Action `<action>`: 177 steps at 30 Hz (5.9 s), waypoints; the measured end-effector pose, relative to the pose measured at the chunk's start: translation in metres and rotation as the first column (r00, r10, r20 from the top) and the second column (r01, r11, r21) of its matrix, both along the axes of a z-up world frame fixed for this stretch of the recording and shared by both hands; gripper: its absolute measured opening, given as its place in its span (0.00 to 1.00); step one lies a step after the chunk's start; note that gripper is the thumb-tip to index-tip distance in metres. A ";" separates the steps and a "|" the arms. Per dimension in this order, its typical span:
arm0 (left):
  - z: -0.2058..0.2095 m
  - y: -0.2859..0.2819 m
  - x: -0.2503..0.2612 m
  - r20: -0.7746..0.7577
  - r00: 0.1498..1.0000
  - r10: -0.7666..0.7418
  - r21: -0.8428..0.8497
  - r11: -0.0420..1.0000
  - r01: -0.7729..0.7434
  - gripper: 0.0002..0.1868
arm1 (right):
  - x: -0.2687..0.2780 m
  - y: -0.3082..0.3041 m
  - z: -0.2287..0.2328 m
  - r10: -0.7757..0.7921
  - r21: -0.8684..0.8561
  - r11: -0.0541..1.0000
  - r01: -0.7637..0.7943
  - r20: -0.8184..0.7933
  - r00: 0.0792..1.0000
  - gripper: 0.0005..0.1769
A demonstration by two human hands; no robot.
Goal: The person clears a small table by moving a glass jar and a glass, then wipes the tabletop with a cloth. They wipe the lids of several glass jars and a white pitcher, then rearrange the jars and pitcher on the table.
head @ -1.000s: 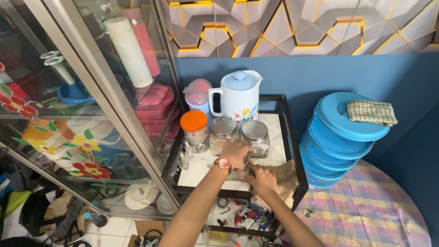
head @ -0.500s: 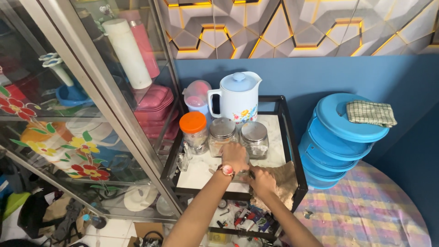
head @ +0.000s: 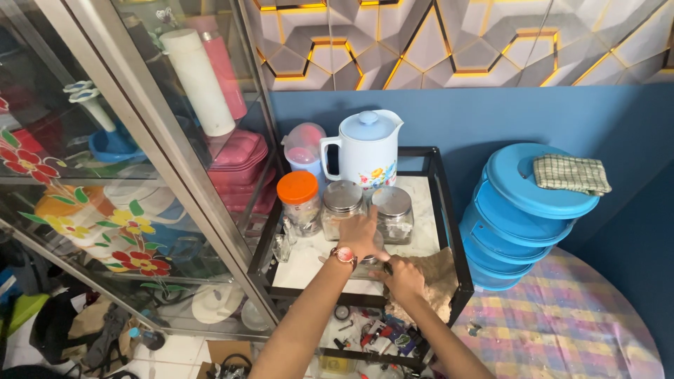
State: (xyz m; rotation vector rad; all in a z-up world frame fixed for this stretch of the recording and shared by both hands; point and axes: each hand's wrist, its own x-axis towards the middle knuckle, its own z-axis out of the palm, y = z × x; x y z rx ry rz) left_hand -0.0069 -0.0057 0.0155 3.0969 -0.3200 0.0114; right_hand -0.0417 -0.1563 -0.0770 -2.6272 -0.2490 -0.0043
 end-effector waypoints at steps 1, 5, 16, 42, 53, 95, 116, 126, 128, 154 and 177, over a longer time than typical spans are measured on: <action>-0.006 -0.004 0.002 0.001 1.000 0.001 0.000 1.000 -0.001 0.67 | -0.001 0.000 0.002 0.001 0.000 1.000 -0.001 0.001 1.000 0.37; -0.001 -0.024 -0.003 0.042 0.966 0.253 -0.027 0.967 -0.252 0.47 | -0.003 -0.001 0.004 -0.013 0.008 1.000 0.012 0.029 1.000 0.37; -0.028 -0.009 0.016 0.006 0.976 0.216 0.125 0.969 -0.215 0.31 | -0.004 0.001 0.008 -0.027 0.009 1.000 0.027 0.007 1.000 0.33; -0.010 0.032 0.003 0.135 0.973 -0.185 -0.086 0.977 0.197 0.38 | -0.007 0.002 0.015 0.058 -0.153 0.987 -0.050 0.047 0.997 0.34; 0.001 0.031 0.004 0.082 0.970 -0.231 -0.032 0.972 0.234 0.38 | -0.006 0.001 0.012 0.063 -0.148 0.988 -0.044 0.128 0.990 0.31; 0.021 -0.056 0.120 0.026 0.961 0.275 -0.131 0.954 -0.270 0.36 | 0.143 -0.064 -0.005 0.058 0.354 0.927 -0.123 0.189 0.980 0.33; 0.007 -0.069 0.103 0.175 0.961 0.213 -0.164 0.969 -0.185 0.36 | 0.134 -0.060 0.007 0.072 0.223 0.968 -0.111 0.178 0.981 0.27; -0.024 -0.086 0.084 0.519 0.735 0.437 -0.437 0.874 -0.211 0.44 | 0.142 -0.061 -0.007 0.080 0.209 0.970 -0.126 0.213 0.974 0.19; -0.030 -0.081 0.087 0.528 0.743 0.412 -0.433 0.883 -0.182 0.44 | 0.137 -0.060 0.001 0.075 0.202 0.973 -0.116 0.204 0.976 0.18; -0.015 -0.022 0.087 0.490 0.869 0.073 -0.371 0.919 0.131 0.44 | 0.131 -0.062 0.015 0.107 0.197 0.968 -0.154 0.228 0.968 0.31; -0.018 0.053 0.055 0.501 0.796 0.339 -0.475 0.877 -0.075 0.38 | 0.105 0.045 0.044 0.340 -0.252 0.939 -0.236 0.557 0.757 0.35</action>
